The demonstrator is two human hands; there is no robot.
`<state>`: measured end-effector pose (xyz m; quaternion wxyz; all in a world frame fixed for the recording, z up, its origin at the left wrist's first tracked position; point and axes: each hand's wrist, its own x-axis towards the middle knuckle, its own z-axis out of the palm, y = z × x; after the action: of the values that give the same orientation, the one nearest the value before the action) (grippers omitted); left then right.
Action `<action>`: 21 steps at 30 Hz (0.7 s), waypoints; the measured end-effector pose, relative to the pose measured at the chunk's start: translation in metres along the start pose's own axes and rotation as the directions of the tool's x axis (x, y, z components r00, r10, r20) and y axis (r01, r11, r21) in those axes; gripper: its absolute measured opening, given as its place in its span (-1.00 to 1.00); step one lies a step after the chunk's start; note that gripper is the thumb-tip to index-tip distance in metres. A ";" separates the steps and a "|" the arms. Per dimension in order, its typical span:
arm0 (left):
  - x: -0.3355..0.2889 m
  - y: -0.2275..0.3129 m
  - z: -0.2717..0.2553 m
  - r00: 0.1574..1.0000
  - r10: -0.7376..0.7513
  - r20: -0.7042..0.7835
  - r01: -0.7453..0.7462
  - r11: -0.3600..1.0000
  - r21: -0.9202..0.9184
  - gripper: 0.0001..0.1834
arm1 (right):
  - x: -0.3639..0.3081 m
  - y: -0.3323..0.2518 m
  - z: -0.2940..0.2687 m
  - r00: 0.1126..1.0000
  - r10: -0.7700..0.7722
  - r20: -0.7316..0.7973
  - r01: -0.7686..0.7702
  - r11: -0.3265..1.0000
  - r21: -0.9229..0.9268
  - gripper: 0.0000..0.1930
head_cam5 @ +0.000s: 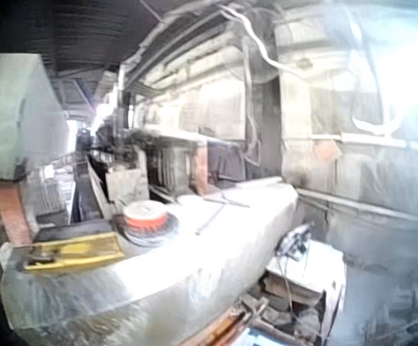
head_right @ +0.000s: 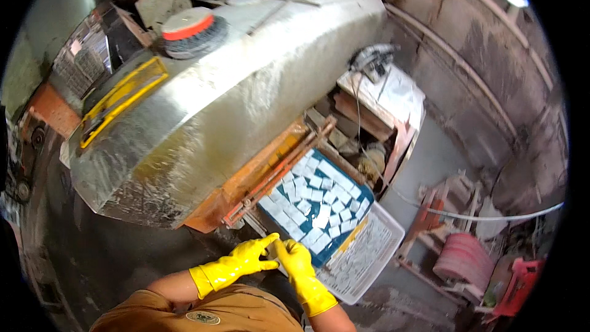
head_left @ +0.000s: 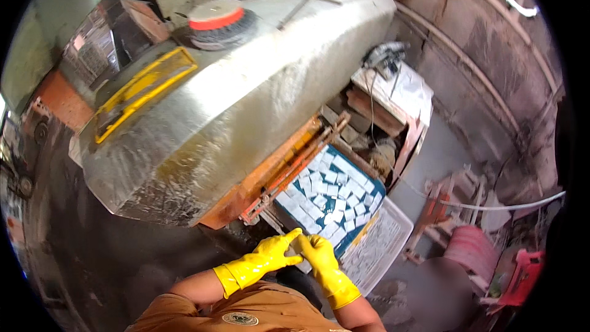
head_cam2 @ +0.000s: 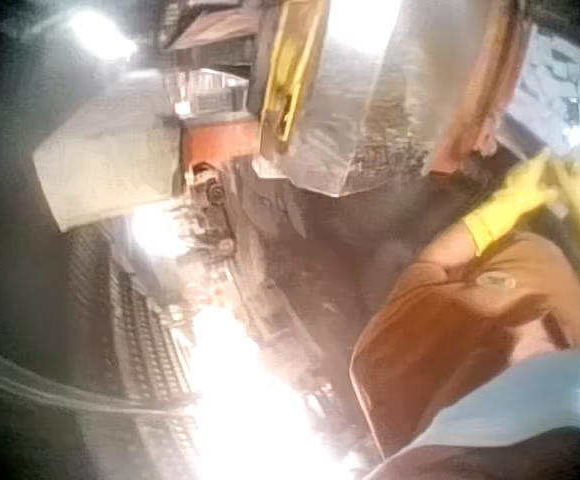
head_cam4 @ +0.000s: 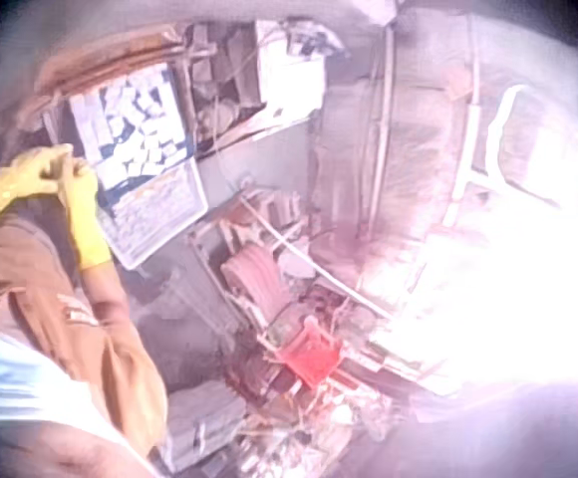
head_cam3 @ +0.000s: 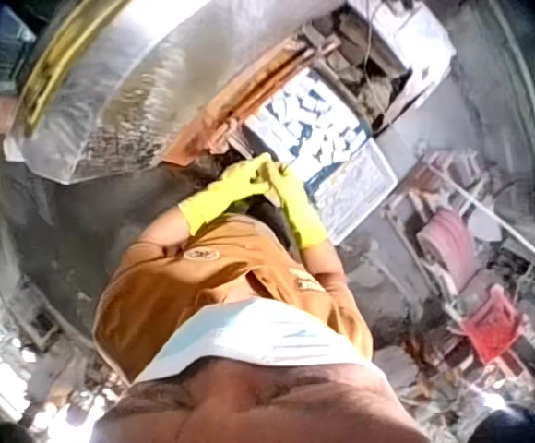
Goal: The person measures small white rectangular tiles using a caliper in a factory setting. They pick up individual tiles from a blue tray, measure their dimensions, and place them into a white basket. Later, the person uses a long metal bar to push tiles along a conveyor belt.
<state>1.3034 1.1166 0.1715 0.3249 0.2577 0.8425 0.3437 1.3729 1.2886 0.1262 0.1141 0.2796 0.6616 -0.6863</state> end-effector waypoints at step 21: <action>-0.139 -0.148 -0.092 0.994 -0.107 -0.029 0.018 0.414 -0.910 -0.28 | -0.032 -0.461 0.244 -0.097 -0.587 0.804 0.791 -0.536 -0.295 -0.68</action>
<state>1.2971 0.8936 0.1630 0.3902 -0.0046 0.5449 0.7422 1.0996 1.0897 0.5253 -0.2448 -0.4815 0.8332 -0.1182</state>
